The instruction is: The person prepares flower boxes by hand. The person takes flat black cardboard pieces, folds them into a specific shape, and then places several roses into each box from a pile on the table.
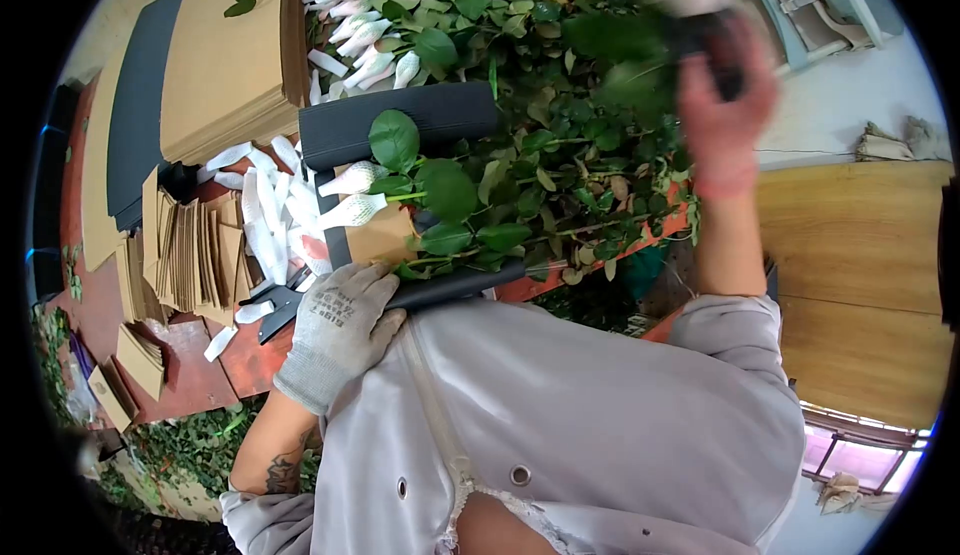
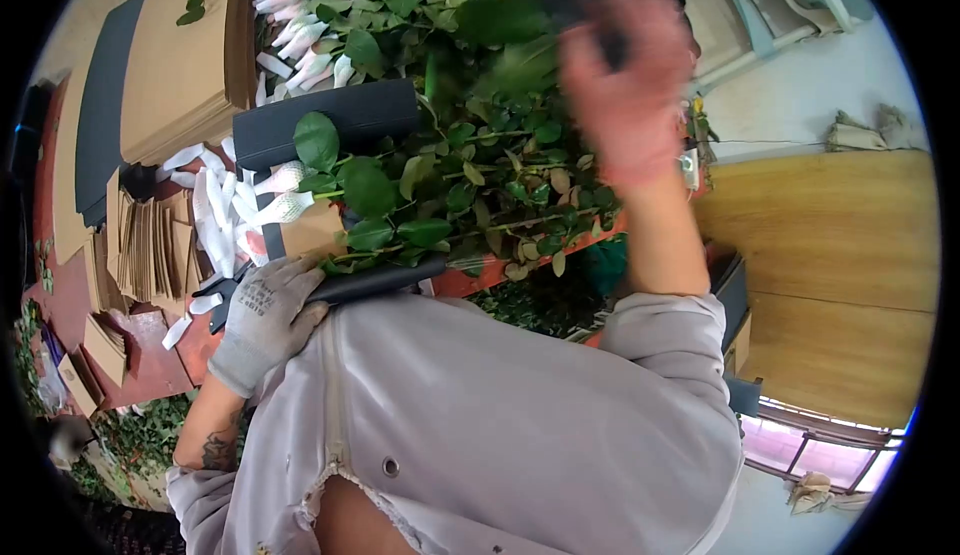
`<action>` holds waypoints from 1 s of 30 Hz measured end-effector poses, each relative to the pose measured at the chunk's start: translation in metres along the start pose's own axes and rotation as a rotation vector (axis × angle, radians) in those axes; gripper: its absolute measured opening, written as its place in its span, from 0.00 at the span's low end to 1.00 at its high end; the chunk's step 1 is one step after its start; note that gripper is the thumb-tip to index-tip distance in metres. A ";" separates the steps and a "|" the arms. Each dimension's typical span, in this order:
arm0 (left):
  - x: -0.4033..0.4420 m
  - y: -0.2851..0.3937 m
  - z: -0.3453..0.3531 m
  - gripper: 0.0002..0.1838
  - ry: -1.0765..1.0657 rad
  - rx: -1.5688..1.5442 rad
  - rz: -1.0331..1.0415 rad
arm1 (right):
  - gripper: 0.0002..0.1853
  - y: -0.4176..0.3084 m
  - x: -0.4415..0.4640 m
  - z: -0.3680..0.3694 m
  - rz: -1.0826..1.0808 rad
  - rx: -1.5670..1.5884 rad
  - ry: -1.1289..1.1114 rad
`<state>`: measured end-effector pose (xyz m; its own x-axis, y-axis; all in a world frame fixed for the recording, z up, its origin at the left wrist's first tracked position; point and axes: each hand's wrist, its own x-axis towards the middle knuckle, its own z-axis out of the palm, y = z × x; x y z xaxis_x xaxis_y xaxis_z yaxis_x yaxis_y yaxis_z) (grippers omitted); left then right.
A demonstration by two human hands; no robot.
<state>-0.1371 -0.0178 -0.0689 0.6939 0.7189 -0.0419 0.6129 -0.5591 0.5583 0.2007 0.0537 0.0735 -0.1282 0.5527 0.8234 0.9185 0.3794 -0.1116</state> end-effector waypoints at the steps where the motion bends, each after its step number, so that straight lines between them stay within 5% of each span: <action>1: -0.001 0.000 0.000 0.19 0.008 0.008 0.009 | 0.18 0.011 0.018 -0.016 0.140 -0.003 0.147; 3: -0.003 0.000 0.000 0.19 0.027 0.007 0.022 | 0.15 0.059 0.064 -0.068 0.010 -0.453 0.336; 6: -0.003 0.001 -0.002 0.19 0.029 -0.025 0.021 | 0.14 0.110 0.129 -0.162 0.112 -0.959 0.535; 9: -0.003 0.002 -0.002 0.19 0.049 -0.039 0.013 | 0.11 0.093 0.184 -0.202 0.035 -0.819 0.809; 11: -0.003 0.002 -0.004 0.19 0.017 -0.046 -0.006 | 0.12 0.050 0.174 -0.167 -0.233 -0.598 0.559; 14: -0.006 -0.003 0.004 0.19 0.076 -0.027 0.014 | 0.13 -0.071 0.069 -0.076 -0.354 -0.155 -0.195; 17: -0.006 -0.002 0.004 0.19 0.063 0.027 0.008 | 0.13 -0.113 -0.016 0.010 -0.600 -0.112 -0.793; 20: -0.006 -0.002 0.006 0.19 0.052 0.052 -0.010 | 0.13 -0.131 -0.081 0.074 -0.730 -0.118 -1.152; 22: -0.004 -0.001 0.006 0.20 -0.037 0.048 -0.059 | 0.13 -0.131 -0.101 0.099 -0.705 -0.112 -1.256; 25: -0.008 -0.003 0.014 0.20 0.115 0.027 -0.010 | 0.16 -0.124 -0.115 0.111 -0.551 -0.066 -1.299; 30: -0.005 -0.002 0.008 0.21 0.029 -0.001 -0.023 | 0.18 -0.113 -0.125 0.103 -0.646 0.024 -1.112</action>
<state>-0.1388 -0.0233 -0.0763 0.6680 0.7436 -0.0305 0.6286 -0.5418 0.5580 0.0746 0.0182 -0.0746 -0.7976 0.5785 -0.1711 0.5676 0.8157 0.1120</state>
